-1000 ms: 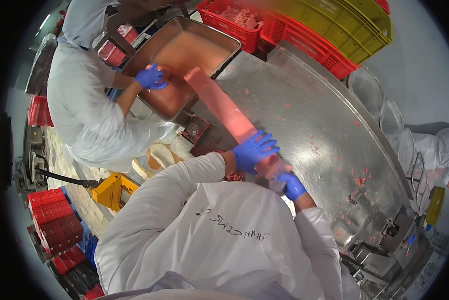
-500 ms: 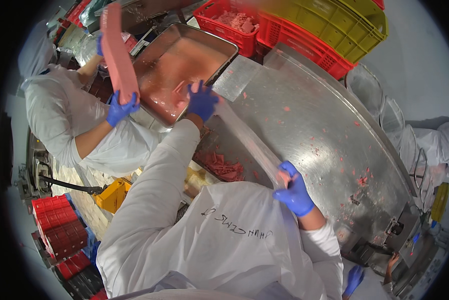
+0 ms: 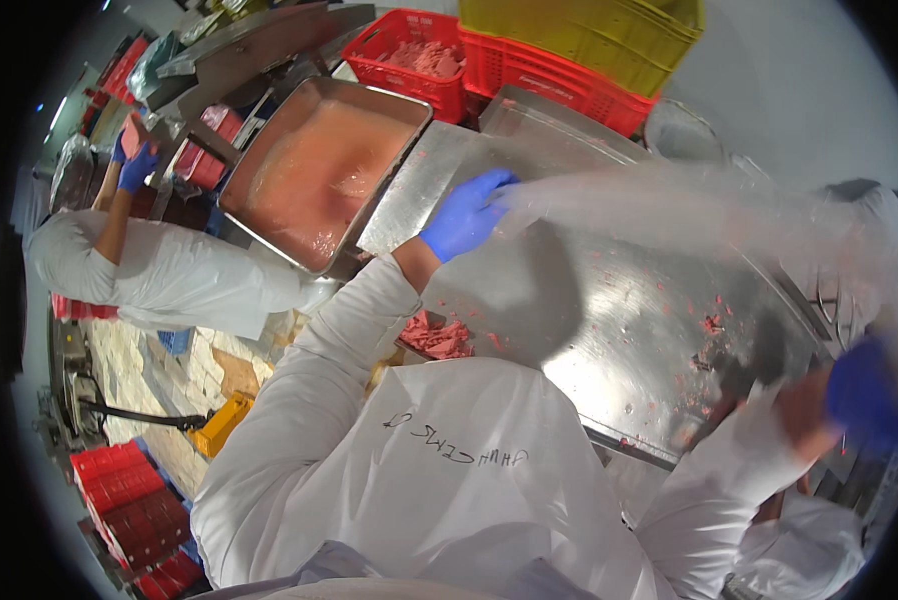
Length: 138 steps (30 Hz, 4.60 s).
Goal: The person repeatedly places pink rectangular blocks onto a metal table, feeds them through a slicing machine, and collects the resulting shreds. The person also wipes the table surface between cycles.
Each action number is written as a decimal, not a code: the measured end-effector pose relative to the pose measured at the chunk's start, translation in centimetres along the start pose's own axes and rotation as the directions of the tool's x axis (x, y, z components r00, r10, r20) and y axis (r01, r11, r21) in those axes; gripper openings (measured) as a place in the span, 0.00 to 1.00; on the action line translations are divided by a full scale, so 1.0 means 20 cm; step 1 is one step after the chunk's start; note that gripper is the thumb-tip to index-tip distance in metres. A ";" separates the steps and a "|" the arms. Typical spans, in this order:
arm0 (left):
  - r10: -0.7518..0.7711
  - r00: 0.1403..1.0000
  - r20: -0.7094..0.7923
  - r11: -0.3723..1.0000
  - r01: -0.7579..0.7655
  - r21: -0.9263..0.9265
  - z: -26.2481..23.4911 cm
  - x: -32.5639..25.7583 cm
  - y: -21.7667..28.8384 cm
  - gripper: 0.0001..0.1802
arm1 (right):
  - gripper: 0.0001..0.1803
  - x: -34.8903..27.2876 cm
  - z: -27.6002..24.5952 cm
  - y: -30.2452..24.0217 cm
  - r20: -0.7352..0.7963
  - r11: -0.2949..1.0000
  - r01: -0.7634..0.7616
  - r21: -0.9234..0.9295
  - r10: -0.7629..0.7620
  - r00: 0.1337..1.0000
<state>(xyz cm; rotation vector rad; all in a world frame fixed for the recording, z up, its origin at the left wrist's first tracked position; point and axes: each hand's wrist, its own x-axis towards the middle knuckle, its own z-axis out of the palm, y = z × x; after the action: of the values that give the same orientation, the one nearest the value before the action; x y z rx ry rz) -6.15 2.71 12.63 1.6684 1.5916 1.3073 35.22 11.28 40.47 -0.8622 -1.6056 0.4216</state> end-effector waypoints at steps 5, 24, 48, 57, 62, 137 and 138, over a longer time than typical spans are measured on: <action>-0.164 0.987 -0.007 0.975 0.161 -0.156 0.31 0.07 0.10 0.20 | 0.34 0.31 0.51 0.35 0.698 0.835 -0.378 -0.400 0.545 0.465; -0.093 0.839 0.537 0.702 -0.327 0.632 0.55 -0.53 -0.30 0.07 | 0.15 -1.59 0.31 0.30 0.752 0.885 0.053 -0.463 0.361 0.552; 0.345 0.938 0.046 0.939 -0.345 -0.015 0.01 -0.32 0.38 0.12 | 0.18 -1.93 0.14 0.47 0.709 0.789 0.142 -0.597 0.436 0.554; -0.107 0.721 0.684 0.759 0.504 -0.412 -0.10 -0.67 0.48 0.41 | 0.17 -1.69 0.04 0.60 0.557 0.863 -0.299 -0.408 0.495 0.667; 0.269 0.962 0.048 0.863 -0.219 -0.455 0.16 -0.43 0.66 0.23 | 0.32 -1.72 0.23 0.22 0.731 0.876 -0.481 0.026 0.312 0.607; -0.340 -0.057 0.939 0.558 0.791 0.250 2.40 0.49 0.09 0.35 | 0.36 -1.58 -0.21 1.85 0.360 -0.326 -0.274 0.905 0.929 0.082; -0.329 -0.056 0.943 0.557 0.794 0.242 2.34 0.46 0.02 0.35 | 0.36 -1.59 -0.16 1.81 0.361 -0.337 -0.322 0.885 0.932 0.018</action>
<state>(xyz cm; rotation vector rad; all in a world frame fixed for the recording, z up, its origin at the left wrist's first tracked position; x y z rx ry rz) 33.36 23.51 -4.06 0.8205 0.8627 -0.0700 49.70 11.37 -5.67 -0.8668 0.3832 1.6695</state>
